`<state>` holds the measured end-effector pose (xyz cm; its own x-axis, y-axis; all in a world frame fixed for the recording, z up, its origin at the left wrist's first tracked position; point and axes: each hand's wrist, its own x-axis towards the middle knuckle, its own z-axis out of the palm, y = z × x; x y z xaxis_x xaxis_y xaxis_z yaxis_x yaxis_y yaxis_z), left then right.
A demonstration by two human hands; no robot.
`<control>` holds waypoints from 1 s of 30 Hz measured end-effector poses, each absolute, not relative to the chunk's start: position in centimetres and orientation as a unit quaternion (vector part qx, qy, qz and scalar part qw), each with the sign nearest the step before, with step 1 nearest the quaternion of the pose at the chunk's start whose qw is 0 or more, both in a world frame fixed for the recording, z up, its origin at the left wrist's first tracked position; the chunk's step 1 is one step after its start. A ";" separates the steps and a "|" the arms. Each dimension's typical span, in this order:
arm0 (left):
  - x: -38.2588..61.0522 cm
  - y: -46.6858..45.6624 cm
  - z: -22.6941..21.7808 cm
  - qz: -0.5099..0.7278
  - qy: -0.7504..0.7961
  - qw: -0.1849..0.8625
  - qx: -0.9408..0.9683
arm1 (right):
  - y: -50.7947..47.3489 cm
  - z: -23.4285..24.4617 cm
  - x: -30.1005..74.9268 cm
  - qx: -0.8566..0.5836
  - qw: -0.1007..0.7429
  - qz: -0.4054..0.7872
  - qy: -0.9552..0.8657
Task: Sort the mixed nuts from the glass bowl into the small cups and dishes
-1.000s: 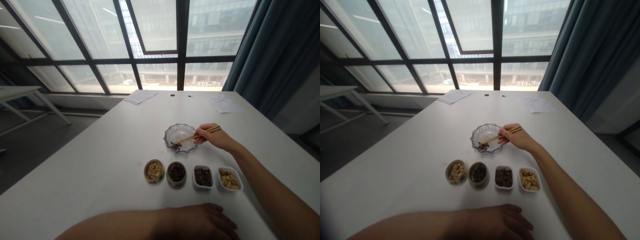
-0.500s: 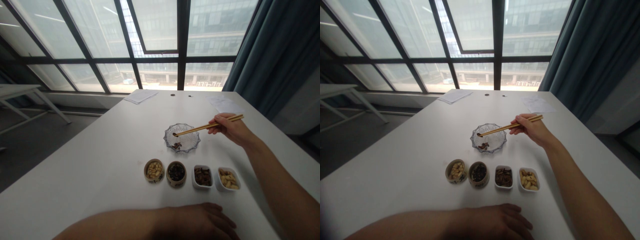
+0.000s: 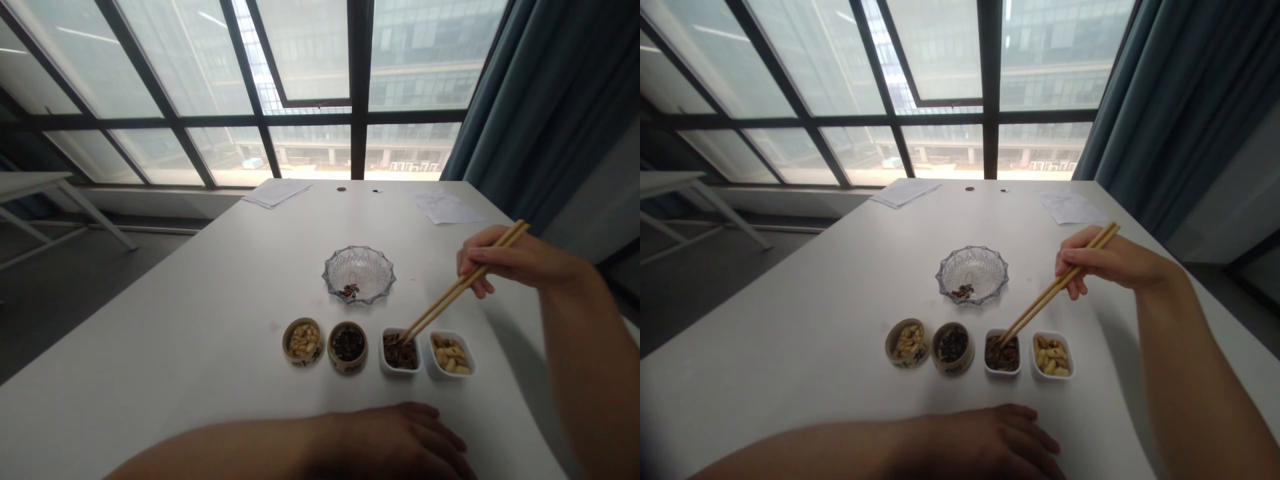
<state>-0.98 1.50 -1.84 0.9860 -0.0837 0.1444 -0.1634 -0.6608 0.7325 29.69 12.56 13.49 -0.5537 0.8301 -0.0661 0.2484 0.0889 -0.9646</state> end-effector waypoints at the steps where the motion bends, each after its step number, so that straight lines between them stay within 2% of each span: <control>1: -1.0 1.5 -1.8 0.050 -0.069 0.405 0.910 | 12.6 13.5 29.6 -0.386 0.249 0.556 -0.693; 5: -1.0 1.5 -1.7 0.054 -0.071 0.405 0.910 | 12.6 13.4 29.0 -0.370 0.223 0.567 -0.701; 10: -1.0 1.5 -1.6 0.045 -0.069 0.404 0.911 | 12.6 13.3 28.9 -0.359 0.229 0.566 -0.706; 13: -1.0 1.5 -1.7 0.041 -0.068 0.406 0.911 | 12.7 13.2 28.7 -0.365 0.271 0.565 -0.689; 19: -1.1 1.5 -1.8 0.049 -0.068 0.409 0.909 | 13.6 12.9 26.7 -0.389 0.431 0.509 -0.635; 30: -1.0 1.5 -1.7 0.061 -0.072 0.413 0.906 | 14.8 10.1 21.0 -0.425 0.428 0.478 -0.639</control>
<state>-1.04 1.48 -1.67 0.9822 -0.0809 0.1695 -0.1810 -0.6483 0.7396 21.04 14.84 10.09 -0.2727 0.9516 0.1414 0.1339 0.1831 -0.9739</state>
